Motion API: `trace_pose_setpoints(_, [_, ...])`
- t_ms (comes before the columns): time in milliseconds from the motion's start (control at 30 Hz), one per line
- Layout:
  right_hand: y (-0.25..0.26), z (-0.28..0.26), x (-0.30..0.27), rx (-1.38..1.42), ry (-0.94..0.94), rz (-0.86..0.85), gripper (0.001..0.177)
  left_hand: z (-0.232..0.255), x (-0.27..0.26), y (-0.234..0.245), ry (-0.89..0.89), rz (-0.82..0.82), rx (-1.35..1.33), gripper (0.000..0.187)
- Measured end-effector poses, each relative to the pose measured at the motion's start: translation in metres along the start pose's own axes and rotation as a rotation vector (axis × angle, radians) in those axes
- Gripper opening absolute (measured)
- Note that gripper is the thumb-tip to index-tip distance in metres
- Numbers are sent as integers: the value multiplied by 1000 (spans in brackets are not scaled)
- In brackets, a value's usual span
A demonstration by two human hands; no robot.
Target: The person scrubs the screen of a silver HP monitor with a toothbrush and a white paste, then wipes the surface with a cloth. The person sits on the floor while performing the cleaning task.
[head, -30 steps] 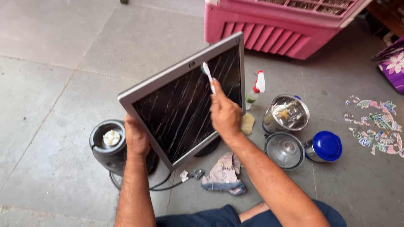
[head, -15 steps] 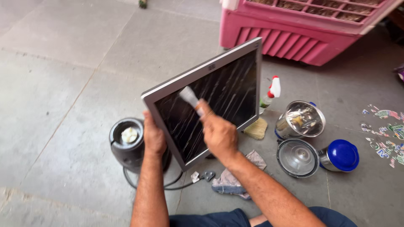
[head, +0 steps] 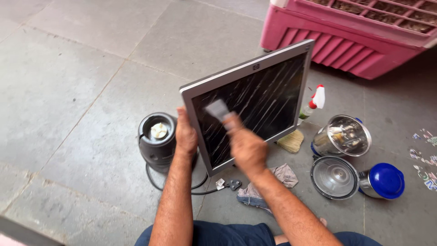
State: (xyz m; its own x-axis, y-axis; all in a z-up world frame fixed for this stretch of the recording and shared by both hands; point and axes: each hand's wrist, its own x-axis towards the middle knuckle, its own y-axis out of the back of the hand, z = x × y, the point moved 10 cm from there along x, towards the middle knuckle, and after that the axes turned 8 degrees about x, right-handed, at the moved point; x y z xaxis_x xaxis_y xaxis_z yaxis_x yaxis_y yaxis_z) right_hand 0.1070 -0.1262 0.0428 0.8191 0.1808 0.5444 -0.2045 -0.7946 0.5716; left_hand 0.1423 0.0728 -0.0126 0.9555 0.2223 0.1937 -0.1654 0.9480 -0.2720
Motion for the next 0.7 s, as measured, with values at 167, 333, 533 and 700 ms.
trace_pose_setpoints(167, [-17, -12, -41, 63, -6, -220, 50, -7, -4, 3, 47, 15, 3, 81])
trace_pose_setpoints(333, [-6, -32, -13, -77, 16, -271, 50, -10, -1, 6, 51, 30, 22, 81])
trace_pose_setpoints(533, [-8, -42, 9, -27, 143, -237, 54, -13, -2, 4, 98, 11, -46, 80])
trace_pose_setpoints(700, [-13, -3, -74, -208, 77, -541, 61, -10, -3, 2, 101, -16, 30, 82])
